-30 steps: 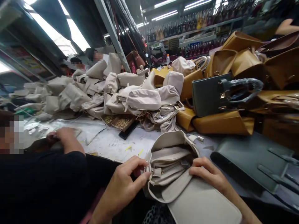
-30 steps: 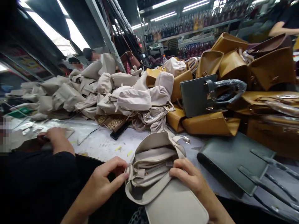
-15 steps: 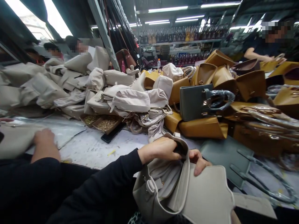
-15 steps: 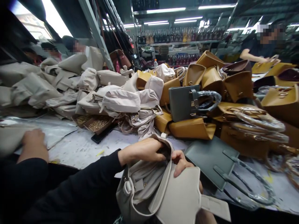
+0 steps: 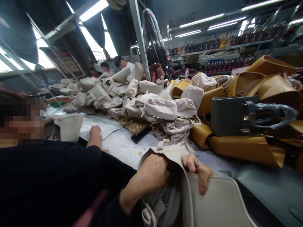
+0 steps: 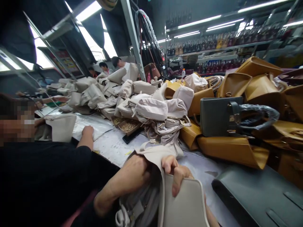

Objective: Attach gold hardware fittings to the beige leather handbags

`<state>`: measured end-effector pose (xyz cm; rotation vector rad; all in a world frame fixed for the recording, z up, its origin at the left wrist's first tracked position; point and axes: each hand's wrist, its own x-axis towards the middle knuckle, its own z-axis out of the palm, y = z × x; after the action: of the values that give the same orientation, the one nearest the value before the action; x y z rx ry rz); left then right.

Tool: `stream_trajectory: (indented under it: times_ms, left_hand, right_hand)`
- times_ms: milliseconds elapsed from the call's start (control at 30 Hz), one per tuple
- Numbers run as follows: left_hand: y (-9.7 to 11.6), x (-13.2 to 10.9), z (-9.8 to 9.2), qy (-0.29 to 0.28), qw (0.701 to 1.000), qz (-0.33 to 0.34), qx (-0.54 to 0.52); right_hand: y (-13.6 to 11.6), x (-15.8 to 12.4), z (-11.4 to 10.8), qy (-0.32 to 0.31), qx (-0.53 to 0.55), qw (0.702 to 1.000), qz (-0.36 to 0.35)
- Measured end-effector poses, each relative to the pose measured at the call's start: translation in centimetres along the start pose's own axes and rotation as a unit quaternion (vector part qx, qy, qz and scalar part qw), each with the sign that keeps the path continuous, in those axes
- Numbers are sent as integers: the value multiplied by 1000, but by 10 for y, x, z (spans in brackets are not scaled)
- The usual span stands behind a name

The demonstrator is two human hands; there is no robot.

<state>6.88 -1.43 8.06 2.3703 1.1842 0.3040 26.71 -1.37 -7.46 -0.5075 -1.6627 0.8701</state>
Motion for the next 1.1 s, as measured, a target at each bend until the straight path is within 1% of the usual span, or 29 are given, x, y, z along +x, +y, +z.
stream_trajectory:
  times_ms: [33,100,167,200,267,333,400,467,567,667,733,800,867,967,1033,1100]
  left_hand:
    - [-3,-6,-6,30,1000,-8,-5]
    - [-11,-11,-10,80,996,-24,-4]
    - [-25,-8,-2,100,993,-62,17]
    - [-33,-3,4,97,991,-88,32]
    - [-50,8,19,77,987,-127,54]
    - [-65,18,29,60,987,-136,65]
    - [-72,24,33,49,988,-129,64]
    - [-72,23,30,37,990,-120,59]
    - [-64,15,23,22,992,-105,61]
    - [-60,6,21,36,988,-120,88]
    - [-61,5,23,41,985,-132,99]
    - [-63,9,23,31,986,-130,95]
    - [-64,16,20,7,988,-119,96]
    - [-61,28,13,-27,991,-72,111]
    - [-59,39,12,-32,993,-36,105]
    - [-60,53,18,-25,996,-30,82]
  right_hand:
    - [5,13,6,11,38,999,7]
    - [15,40,10,19,162,986,-21]
    - [24,63,5,2,210,976,-57]
    - [28,71,0,4,216,975,-52]
    - [35,78,-9,50,218,975,16]
    - [41,76,-15,110,221,964,95]
    - [46,68,-17,146,234,954,117]
    - [48,61,-15,167,220,954,116]
    - [49,56,-17,179,171,961,125]
    - [50,54,-27,175,140,966,131]
    - [53,54,-34,174,123,968,130]
    - [57,54,-39,167,108,971,129]
    - [59,54,-43,148,98,975,131]
    - [59,55,-45,120,76,982,125]
    - [58,56,-45,110,46,986,116]
    - [58,56,-44,102,4,989,109]
